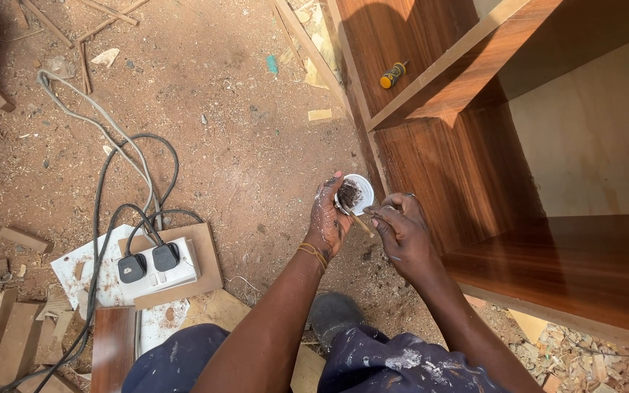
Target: Applying and smoothing adhesive on the edges of a wooden cabinet using a small stick
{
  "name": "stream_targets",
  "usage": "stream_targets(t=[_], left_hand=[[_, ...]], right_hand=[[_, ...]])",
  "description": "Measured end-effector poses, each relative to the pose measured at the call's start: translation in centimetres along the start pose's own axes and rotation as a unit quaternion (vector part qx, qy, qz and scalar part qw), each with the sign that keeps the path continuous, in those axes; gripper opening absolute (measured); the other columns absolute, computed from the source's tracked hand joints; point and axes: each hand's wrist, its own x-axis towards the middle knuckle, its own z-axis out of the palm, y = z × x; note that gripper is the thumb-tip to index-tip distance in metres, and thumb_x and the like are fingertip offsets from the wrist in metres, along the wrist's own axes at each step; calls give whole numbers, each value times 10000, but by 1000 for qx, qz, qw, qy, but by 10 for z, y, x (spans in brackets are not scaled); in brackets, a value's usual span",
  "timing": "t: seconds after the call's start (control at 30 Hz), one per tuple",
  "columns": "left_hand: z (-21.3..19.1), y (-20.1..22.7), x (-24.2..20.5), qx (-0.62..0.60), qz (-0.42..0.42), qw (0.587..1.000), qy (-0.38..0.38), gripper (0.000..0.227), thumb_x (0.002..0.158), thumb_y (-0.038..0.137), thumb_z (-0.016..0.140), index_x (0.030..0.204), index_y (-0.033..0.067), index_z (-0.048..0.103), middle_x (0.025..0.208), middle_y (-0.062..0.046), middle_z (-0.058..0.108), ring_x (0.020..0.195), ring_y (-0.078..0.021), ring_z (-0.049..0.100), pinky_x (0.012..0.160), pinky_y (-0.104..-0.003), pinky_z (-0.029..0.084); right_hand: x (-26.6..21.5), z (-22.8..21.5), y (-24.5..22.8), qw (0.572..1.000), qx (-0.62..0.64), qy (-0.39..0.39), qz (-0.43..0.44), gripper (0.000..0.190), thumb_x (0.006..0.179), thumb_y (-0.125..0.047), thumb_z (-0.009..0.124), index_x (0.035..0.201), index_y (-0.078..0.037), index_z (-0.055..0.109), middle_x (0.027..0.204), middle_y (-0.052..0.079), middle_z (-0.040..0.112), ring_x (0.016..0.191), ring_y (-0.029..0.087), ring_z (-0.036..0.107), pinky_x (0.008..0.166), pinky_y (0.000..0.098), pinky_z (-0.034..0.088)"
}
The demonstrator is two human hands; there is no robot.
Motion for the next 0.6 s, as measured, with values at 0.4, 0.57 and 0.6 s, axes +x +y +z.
stream_targets(t=[0.4, 0.57, 0.6], left_hand=[[-4, -30, -26, 215, 52, 975, -20, 726, 854, 245, 861, 1399, 90, 408, 876, -58, 626, 814, -154, 683, 695, -288, 606], [2, -33, -32, 228, 33, 973, 0, 784, 844, 307, 873, 1420, 83, 392, 889, -53, 651, 831, -152, 675, 706, -297, 575], [2, -33, -31, 209, 21, 978, 6, 788, 842, 311, 875, 1419, 77, 392, 883, -73, 668, 816, -178, 689, 703, -327, 583]], right_hand=[[19, 35, 43, 972, -47, -175, 150, 113, 804, -197, 704, 858, -114, 760, 1148, 221, 545, 1035, 473, 547, 883, 574, 492], [19, 46, 55, 977, -25, -148, 151, 146, 781, -129, 669, 834, -83, 798, 1111, 232, 605, 1008, 497, 591, 849, 574, 498], [18, 45, 53, 977, -30, -148, 148, 161, 759, -128, 678, 819, -93, 823, 1115, 229, 606, 1002, 495, 592, 860, 568, 510]])
